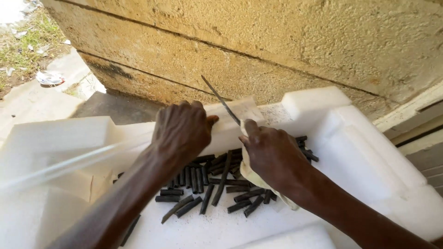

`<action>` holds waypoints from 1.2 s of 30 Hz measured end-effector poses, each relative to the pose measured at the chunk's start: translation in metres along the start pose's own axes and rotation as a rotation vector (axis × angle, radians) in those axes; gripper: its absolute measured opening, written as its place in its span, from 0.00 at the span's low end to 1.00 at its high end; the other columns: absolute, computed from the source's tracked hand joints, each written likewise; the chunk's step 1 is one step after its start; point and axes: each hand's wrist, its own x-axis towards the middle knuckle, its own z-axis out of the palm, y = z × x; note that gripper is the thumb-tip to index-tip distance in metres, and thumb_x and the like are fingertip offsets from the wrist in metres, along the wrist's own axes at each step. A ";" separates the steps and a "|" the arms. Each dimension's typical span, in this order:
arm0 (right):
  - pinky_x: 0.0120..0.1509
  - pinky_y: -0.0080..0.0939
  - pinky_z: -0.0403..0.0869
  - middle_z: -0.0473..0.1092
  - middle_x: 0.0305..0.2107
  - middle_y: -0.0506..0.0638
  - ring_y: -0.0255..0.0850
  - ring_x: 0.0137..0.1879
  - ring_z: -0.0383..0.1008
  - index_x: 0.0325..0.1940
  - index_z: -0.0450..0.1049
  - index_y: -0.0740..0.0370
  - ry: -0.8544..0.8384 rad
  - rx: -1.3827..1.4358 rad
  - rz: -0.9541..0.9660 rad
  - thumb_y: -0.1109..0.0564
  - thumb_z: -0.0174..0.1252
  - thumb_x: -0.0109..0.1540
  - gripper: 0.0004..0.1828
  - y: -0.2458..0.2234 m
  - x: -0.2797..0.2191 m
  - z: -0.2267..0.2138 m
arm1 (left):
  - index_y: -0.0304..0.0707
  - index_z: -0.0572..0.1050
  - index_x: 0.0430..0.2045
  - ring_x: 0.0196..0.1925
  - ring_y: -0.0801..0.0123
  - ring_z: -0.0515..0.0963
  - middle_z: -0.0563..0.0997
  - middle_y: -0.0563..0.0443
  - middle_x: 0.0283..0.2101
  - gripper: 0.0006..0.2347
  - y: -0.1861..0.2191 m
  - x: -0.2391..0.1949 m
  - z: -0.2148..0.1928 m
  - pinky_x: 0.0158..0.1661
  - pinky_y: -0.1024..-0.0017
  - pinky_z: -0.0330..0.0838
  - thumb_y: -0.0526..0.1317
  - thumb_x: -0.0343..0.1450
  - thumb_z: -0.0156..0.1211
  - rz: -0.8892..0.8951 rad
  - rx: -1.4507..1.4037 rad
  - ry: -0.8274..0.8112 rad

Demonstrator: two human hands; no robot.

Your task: Cutting a long clear rod into small segments using a hand-held hacksaw blade over a foam container.

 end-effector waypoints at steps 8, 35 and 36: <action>0.27 0.54 0.82 0.73 0.16 0.60 0.56 0.24 0.81 0.54 0.71 0.68 0.011 0.314 0.005 0.48 0.46 0.71 0.20 0.002 0.014 0.001 | 0.29 0.77 0.25 0.23 0.45 0.83 0.75 0.38 0.16 0.17 -0.012 -0.033 -0.019 0.26 0.58 0.77 0.45 0.73 0.44 0.118 0.055 -0.006; 0.24 0.47 0.76 0.64 0.48 0.61 0.43 0.20 0.77 0.69 0.61 0.53 -0.142 -0.250 -0.352 0.57 0.57 0.60 0.31 0.050 -0.042 -0.009 | 0.36 0.69 0.45 0.18 0.76 0.59 0.62 0.63 0.21 0.12 0.007 -0.017 0.001 0.20 0.68 0.66 0.46 0.83 0.43 0.231 0.038 -0.056; 0.24 0.44 0.77 0.49 0.76 0.70 0.39 0.23 0.77 0.55 0.76 0.55 -0.139 -0.626 -0.587 0.58 0.54 0.60 0.18 0.059 -0.043 -0.005 | 0.35 0.70 0.49 0.18 0.76 0.60 0.63 0.63 0.21 0.13 0.008 -0.013 0.003 0.19 0.70 0.64 0.45 0.82 0.44 0.241 0.054 -0.026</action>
